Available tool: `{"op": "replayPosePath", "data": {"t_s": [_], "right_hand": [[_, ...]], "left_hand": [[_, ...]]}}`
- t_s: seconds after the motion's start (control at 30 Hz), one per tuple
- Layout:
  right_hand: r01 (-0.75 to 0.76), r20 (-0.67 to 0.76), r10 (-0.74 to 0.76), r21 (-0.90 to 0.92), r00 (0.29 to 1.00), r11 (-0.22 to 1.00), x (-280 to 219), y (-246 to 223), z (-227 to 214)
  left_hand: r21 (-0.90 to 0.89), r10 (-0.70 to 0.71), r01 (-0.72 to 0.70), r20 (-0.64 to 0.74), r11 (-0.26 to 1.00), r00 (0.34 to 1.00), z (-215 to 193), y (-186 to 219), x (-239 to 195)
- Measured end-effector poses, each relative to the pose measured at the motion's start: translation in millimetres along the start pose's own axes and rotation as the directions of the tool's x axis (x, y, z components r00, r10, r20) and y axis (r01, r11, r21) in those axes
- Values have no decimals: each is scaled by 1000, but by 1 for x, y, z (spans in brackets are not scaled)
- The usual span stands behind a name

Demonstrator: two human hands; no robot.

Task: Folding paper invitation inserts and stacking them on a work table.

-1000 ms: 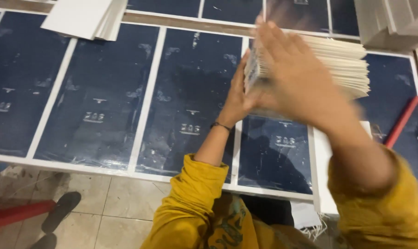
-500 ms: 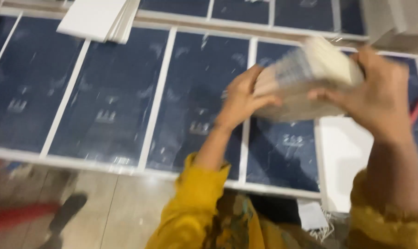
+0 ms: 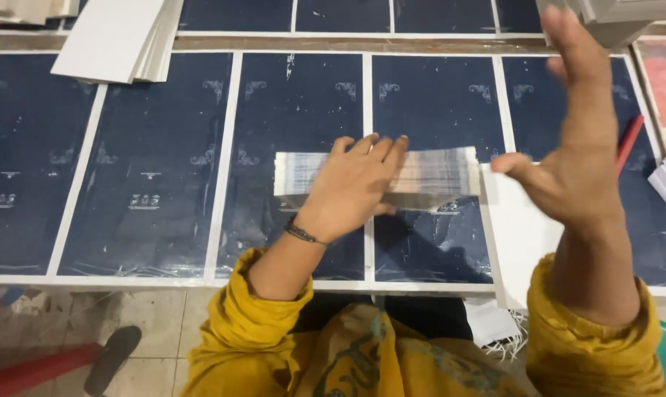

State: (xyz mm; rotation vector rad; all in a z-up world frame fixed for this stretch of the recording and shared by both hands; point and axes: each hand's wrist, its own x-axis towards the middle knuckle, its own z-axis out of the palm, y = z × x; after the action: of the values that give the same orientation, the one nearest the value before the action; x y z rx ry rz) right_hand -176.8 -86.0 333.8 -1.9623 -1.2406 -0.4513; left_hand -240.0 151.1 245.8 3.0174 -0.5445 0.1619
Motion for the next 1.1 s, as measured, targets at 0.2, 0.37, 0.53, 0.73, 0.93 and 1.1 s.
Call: {"op": "replayPosePath", "data": {"t_s": [0.2, 0.37, 0.53, 0.73, 0.93, 1.1], "right_hand": [[-32, 407, 177, -340, 896, 940, 0, 34, 84], [-157, 497, 256, -233, 829, 960, 18, 13, 56], [2, 417, 154, -350, 896, 937, 1, 33, 86], [-237, 442, 264, -116, 857, 965, -3, 33, 71], [-501, 96, 558, 582, 824, 641, -65, 77, 60], [-421, 21, 728, 827, 686, 372, -104, 82, 130]], "left_hand": [[-17, 23, -25, -123, 1000, 992, 5, -6, -2], [-34, -24, 18, -174, 999, 984, 18, -6, 4], [-30, -36, 29, -258, 999, 965, 23, -6, 5], [-145, -149, 160, 82, 976, 985, -13, -29, -4], [72, -125, 132, -100, 989, 987, 7, -46, -36], [41, -163, 163, -14, 986, 987, 2, -54, -27]]}}
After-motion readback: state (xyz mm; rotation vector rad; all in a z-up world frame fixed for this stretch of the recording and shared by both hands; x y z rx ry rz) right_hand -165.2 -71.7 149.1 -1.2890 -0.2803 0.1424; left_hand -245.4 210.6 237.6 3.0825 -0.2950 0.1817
